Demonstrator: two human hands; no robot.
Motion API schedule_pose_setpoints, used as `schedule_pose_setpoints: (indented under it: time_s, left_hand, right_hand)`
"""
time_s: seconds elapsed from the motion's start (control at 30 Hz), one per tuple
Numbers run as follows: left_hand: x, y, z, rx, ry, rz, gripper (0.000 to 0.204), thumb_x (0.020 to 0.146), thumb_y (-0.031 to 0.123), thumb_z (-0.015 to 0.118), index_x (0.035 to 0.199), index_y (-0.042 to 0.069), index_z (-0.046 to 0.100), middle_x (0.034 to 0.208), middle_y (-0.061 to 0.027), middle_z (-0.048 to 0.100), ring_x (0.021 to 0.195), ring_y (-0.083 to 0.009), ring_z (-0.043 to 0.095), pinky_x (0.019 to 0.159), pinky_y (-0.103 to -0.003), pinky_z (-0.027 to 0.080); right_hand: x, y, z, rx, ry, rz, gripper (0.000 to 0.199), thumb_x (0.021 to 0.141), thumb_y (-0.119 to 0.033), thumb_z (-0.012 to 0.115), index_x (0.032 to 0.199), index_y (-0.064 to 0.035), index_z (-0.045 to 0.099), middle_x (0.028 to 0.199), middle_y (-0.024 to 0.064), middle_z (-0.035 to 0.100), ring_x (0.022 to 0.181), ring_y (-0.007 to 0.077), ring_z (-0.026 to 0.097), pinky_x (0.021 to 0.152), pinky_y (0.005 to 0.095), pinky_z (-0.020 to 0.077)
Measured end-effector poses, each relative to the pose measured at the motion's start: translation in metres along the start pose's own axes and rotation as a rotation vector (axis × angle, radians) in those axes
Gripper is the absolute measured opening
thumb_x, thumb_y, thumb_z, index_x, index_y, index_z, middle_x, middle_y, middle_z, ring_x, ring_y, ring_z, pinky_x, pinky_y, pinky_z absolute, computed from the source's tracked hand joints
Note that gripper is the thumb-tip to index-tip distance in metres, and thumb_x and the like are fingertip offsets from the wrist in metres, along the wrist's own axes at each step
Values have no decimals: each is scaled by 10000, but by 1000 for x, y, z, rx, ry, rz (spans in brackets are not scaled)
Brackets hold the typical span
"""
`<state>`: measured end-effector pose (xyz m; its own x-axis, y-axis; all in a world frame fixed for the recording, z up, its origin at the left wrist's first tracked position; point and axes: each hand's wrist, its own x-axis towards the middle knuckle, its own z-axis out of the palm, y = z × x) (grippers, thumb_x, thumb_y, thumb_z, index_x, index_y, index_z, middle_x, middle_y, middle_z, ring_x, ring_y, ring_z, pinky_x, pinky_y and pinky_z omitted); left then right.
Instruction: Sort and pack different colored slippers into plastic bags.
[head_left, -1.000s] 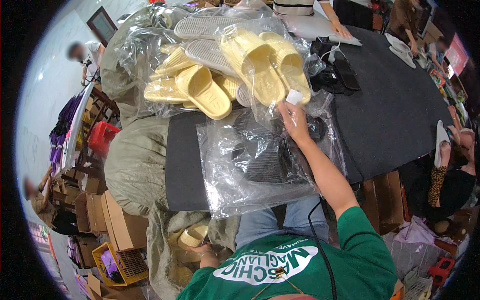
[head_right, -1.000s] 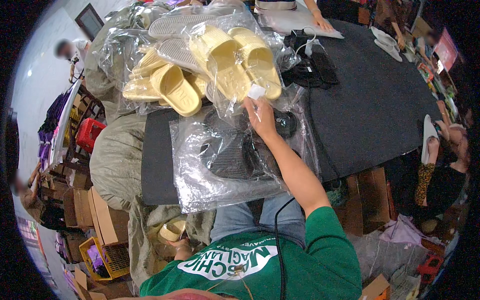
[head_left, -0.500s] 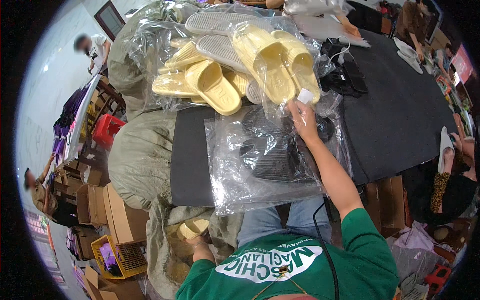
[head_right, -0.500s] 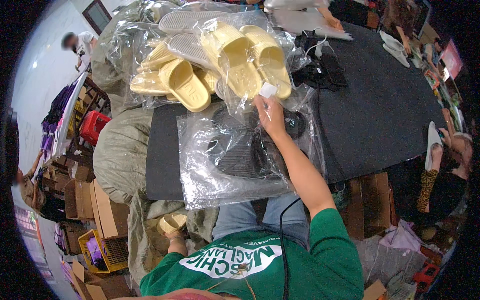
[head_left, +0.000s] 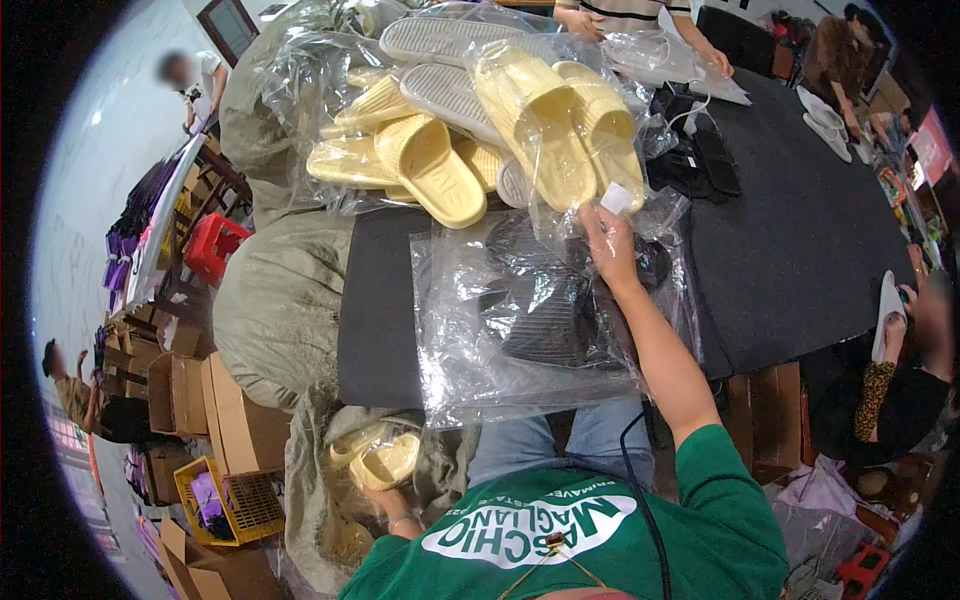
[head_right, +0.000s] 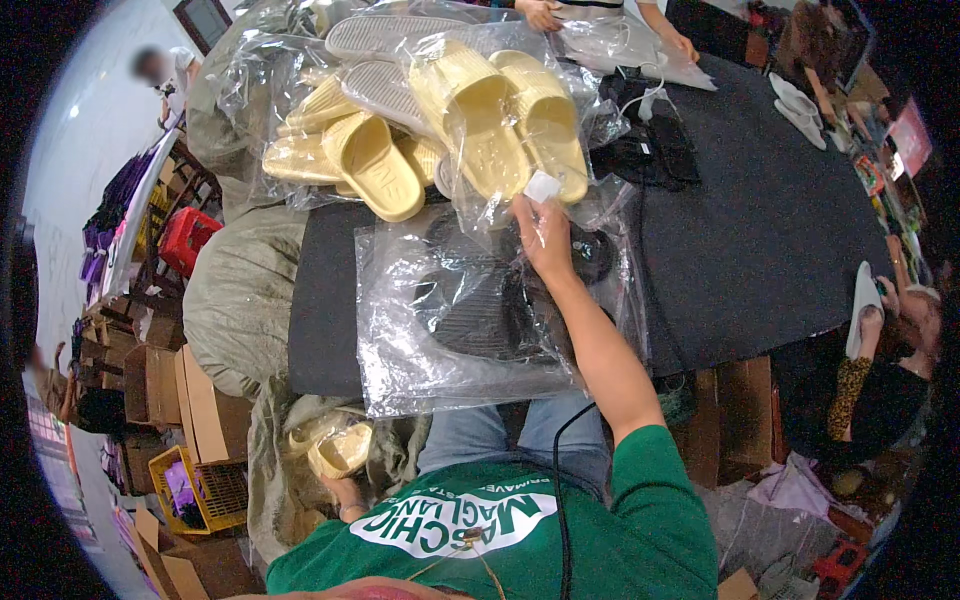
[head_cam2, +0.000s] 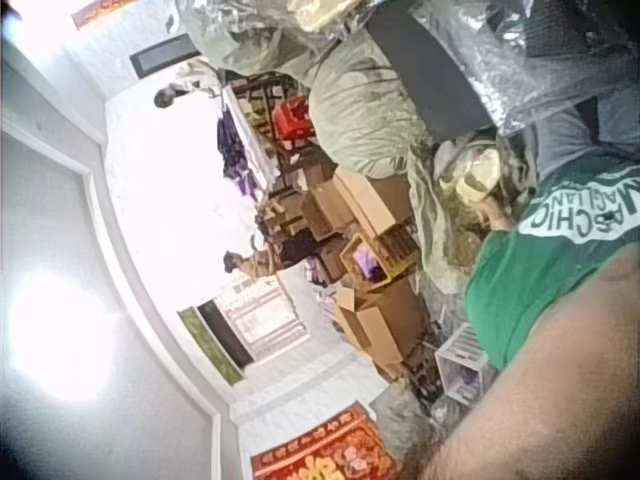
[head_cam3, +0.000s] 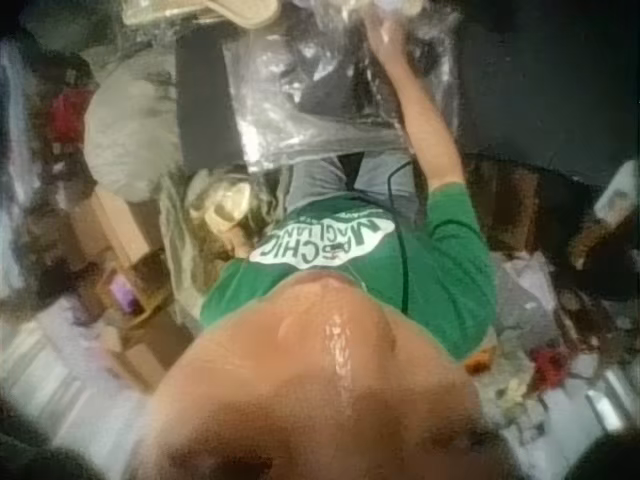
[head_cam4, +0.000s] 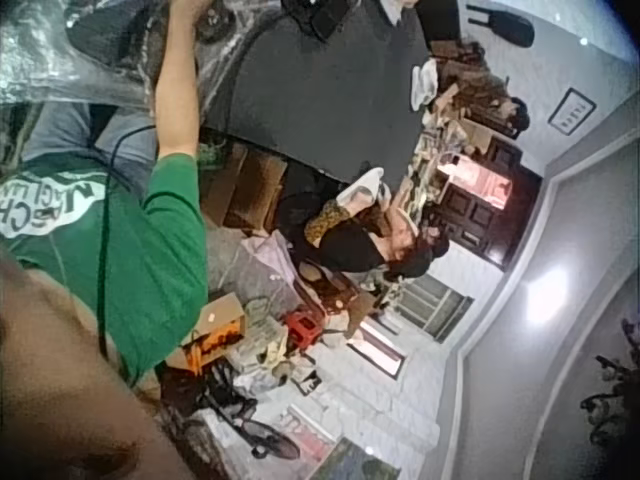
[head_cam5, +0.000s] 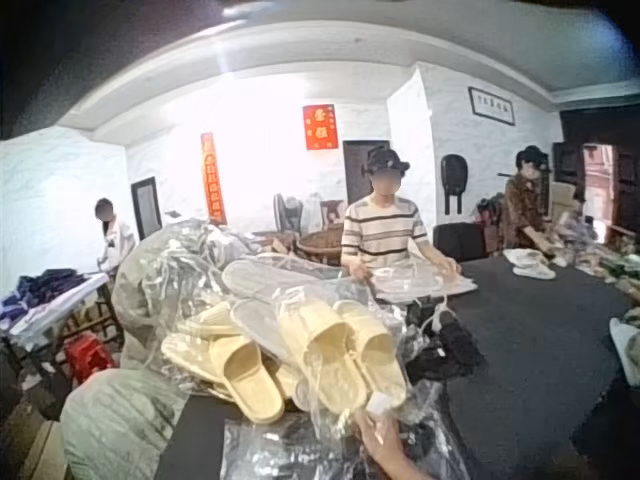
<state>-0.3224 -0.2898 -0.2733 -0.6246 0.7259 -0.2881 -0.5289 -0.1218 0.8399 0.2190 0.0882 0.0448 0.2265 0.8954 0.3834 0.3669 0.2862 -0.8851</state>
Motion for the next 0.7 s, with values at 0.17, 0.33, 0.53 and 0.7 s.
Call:
schedule_pose_setpoints:
  time_s: [0.17, 0.33, 0.53, 0.7]
  left_hand:
    - [-52, 18, 62, 244, -110, 106, 386, 876, 127, 523, 1223, -24, 444, 1112, -132, 564, 925, -241, 596, 809, -369, 518]
    - [-70, 56, 33, 167, 170, 112, 552, 902, 422, 383, 1262, 9, 449, 1181, -146, 554, 1005, -315, 591, 857, -434, 516]
    - [-122, 153, 190, 104, 314, 28, 492, 912, 369, 424, 1254, 19, 485, 1158, -116, 583, 1016, -257, 598, 855, -382, 511]
    - [-129, 236, 236, 199, 333, 301, 492, 919, 350, 462, 1246, -18, 484, 1174, -122, 575, 1024, -245, 588, 877, -361, 485]
  right_hand:
    - [-3, 15, -3, -80, 48, -71, 309, 896, -259, 557, 783, 14, 648, 763, 207, 604, 749, 344, 579, 695, 388, 436]
    - [-3, 11, 3, -69, 61, -147, 236, 888, -202, 566, 797, 2, 640, 777, 203, 604, 753, 361, 573, 691, 407, 431]
    - [0, 31, 0, -131, 56, -105, 297, 897, -257, 553, 786, 5, 638, 777, 201, 588, 759, 359, 554, 698, 433, 417]
    - [3, 30, 1, -31, 11, -89, 343, 905, -275, 544, 798, 35, 646, 742, 203, 582, 723, 320, 544, 701, 395, 410]
